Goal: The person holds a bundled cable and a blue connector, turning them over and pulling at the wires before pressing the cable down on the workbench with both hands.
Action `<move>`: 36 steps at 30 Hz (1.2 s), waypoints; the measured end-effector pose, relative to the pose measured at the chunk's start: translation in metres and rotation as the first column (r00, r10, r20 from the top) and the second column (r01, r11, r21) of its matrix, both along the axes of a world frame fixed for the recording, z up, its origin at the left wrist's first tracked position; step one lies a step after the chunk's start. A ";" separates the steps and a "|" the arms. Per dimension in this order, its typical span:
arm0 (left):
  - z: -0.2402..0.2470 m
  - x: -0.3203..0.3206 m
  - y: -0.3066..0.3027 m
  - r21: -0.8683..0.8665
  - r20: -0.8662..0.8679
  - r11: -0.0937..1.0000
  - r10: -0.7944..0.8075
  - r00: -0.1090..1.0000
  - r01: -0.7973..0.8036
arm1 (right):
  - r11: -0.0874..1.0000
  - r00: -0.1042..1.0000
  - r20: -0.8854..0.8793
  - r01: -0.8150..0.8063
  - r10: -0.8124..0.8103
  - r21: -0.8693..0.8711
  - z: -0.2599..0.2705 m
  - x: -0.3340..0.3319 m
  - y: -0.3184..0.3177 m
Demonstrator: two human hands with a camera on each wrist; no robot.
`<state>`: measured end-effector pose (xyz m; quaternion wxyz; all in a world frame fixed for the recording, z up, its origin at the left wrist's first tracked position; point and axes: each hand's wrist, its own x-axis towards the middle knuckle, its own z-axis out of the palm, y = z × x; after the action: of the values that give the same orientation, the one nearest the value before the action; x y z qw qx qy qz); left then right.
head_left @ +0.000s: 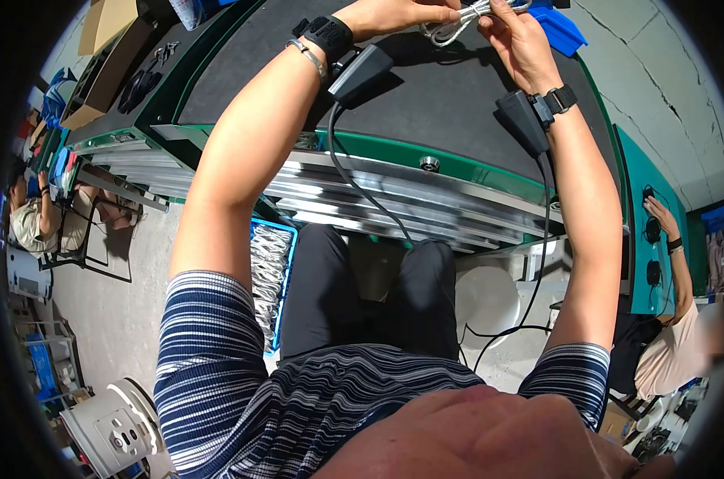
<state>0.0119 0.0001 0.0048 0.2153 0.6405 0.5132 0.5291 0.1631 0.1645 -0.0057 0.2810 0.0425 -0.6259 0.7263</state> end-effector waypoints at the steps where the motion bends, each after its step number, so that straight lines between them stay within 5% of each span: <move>1: 0.001 -0.001 -0.001 -0.003 -0.048 1.000 0.016 0.999 -0.016 | 1.000 1.000 -0.006 -0.011 0.011 0.011 0.000 -0.001 0.001; 15: 0.006 0.009 -0.007 0.045 -0.369 0.982 0.188 0.910 -0.184 | 0.994 0.994 0.047 -0.098 0.095 0.054 -0.005 0.000 -0.005; 17: 0.006 0.011 -0.007 0.078 -0.402 0.973 0.231 0.886 -0.219 | 0.970 0.985 0.173 -0.051 0.009 0.236 -0.013 -0.003 0.022; 20: 0.008 0.013 -0.009 0.125 -0.456 0.963 0.271 0.848 -0.240 | 0.964 0.984 0.175 -0.019 -0.028 0.264 -0.008 0.000 0.007; 36: -0.001 0.008 -0.005 0.065 -0.439 0.972 0.229 0.869 -0.224 | 0.970 0.977 0.173 -0.158 0.126 0.187 -0.012 -0.001 0.014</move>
<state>0.0194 -0.0049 0.0035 0.0255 0.6806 0.6172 0.3940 0.1617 0.1783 -0.0177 0.1711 0.0569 -0.7115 0.6792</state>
